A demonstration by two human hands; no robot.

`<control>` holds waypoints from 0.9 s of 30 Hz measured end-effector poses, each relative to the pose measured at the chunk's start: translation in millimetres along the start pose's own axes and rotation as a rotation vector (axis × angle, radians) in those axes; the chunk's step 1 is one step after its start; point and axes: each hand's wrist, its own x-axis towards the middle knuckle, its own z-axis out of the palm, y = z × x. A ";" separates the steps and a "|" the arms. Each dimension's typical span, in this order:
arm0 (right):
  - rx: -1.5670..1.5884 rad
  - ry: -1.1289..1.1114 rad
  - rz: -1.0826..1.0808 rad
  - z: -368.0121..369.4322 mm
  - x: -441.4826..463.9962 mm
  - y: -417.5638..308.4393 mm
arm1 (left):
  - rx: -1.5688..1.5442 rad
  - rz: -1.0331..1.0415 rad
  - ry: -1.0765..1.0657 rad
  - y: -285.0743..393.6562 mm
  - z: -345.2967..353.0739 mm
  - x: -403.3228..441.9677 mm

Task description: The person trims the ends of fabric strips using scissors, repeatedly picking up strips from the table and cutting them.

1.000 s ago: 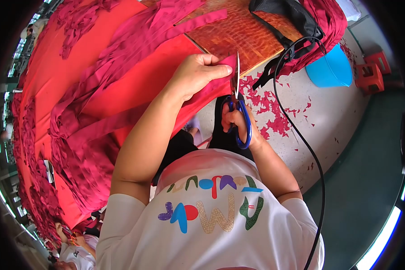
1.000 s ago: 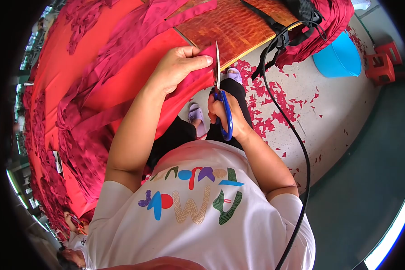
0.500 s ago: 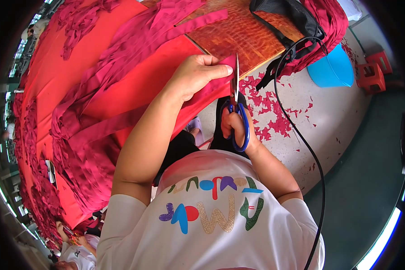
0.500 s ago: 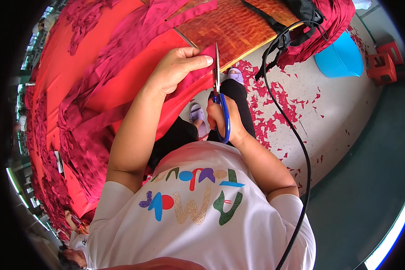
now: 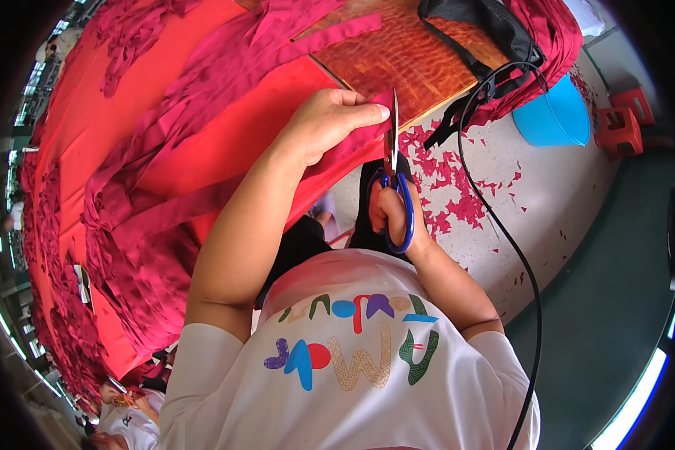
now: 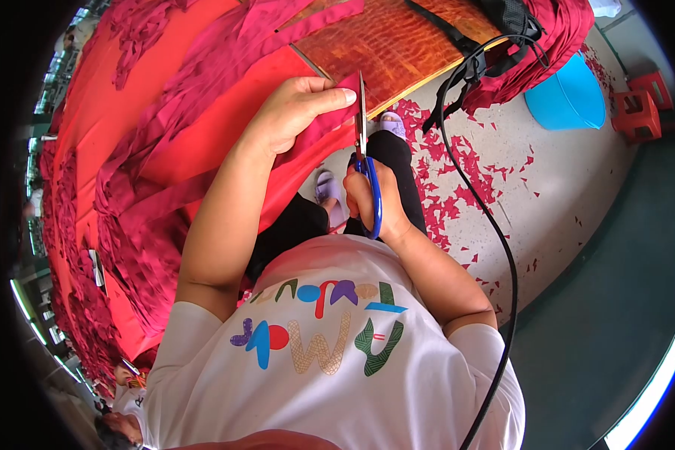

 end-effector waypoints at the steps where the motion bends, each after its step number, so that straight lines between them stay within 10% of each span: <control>1: -0.012 -0.028 -0.034 -3.3 2.0 5.2 | -0.002 -0.001 0.001 0.1 -0.2 0.3; 27: 0.034 -0.031 0.001 8.1 1.7 2.1 | 0.074 -0.048 -0.023 1.7 -3.1 -0.8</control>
